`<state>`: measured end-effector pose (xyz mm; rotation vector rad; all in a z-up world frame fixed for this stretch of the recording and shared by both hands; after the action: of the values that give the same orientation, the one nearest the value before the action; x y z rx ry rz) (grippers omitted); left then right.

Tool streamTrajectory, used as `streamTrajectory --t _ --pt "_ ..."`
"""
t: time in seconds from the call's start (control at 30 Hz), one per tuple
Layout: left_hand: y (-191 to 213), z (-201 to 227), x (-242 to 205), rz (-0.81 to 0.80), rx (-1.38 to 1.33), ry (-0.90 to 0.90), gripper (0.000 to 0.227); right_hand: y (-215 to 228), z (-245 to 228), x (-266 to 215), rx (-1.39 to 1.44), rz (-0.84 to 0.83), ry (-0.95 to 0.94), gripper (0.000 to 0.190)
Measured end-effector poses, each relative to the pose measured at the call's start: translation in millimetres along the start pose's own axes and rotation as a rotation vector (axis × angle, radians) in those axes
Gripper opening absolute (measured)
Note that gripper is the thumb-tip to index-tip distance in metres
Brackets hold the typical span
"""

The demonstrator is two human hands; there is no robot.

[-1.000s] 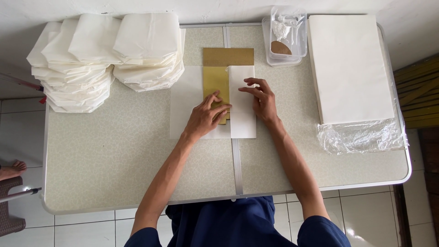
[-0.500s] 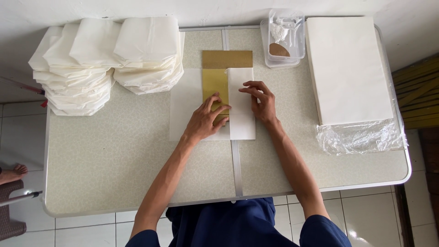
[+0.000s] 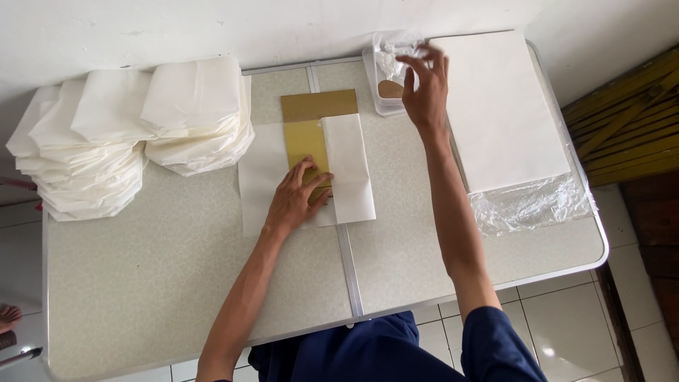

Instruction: The person folds a white sheet of paper over a yellow template on a table, repeatedly pressing and smoothing the creases. They then fold the paper in half and continue to press the edges to form a neat packet.

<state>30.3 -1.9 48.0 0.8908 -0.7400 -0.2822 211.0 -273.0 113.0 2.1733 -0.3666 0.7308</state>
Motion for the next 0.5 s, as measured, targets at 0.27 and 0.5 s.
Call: streamTrajectory --t 0.27,0.5 --pt "-3.2 -2.5 0.0 -0.06 -0.006 0.042 0.036 -54.9 61.3 8.2 -0.426 -0.255 -0.175 0.034" --pt "-1.8 -3.0 1.0 -0.024 0.011 0.013 0.034 -73.8 76.2 4.5 -0.515 -0.407 -0.286 0.051"
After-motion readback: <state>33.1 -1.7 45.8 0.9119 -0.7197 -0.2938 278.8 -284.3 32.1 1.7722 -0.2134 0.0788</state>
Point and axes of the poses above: each hand's wrist, its own x-axis towards the middle knuckle, its own y-axis out of the back of the hand, z = x × y, the point moved 4 cm from there along x, towards the middle knuckle, and after that the axes turned 10 degrees about -y, right-handed, at the moved point
